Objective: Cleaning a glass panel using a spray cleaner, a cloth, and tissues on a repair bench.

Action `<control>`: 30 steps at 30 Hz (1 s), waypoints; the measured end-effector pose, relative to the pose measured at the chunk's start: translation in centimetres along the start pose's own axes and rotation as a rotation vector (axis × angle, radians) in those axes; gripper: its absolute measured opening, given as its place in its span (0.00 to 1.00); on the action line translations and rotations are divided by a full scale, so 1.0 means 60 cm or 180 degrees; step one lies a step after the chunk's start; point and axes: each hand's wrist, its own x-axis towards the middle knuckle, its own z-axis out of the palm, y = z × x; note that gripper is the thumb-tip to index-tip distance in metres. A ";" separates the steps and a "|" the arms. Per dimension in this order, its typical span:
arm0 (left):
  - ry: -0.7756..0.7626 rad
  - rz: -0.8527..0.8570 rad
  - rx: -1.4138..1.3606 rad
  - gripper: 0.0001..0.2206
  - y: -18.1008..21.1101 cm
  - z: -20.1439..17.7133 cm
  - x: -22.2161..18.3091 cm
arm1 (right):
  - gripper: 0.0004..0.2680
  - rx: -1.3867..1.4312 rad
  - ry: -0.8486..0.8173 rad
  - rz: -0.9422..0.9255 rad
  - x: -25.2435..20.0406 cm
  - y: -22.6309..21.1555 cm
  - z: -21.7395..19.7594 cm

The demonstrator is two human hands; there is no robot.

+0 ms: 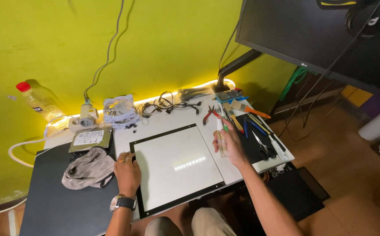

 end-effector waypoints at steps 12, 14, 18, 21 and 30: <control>-0.0011 0.0418 -0.0098 0.17 -0.003 0.002 -0.015 | 0.19 -0.2807 0.0394 -0.0025 -0.034 0.051 -0.003; -0.0061 0.0430 -0.0171 0.17 -0.007 -0.005 -0.017 | 0.18 -0.2867 0.0417 0.0042 -0.031 0.062 -0.006; -0.0142 0.0462 0.0213 0.17 0.018 -0.021 -0.031 | 0.17 -0.2827 0.0333 0.0386 -0.040 0.023 0.048; -0.0248 0.0331 0.0596 0.23 0.041 -0.020 -0.037 | 0.17 -0.3024 0.0259 0.0285 -0.013 0.068 0.033; -0.0200 0.0183 0.0732 0.23 0.063 -0.033 -0.041 | 0.16 -0.2998 0.0258 0.0508 0.013 0.056 0.077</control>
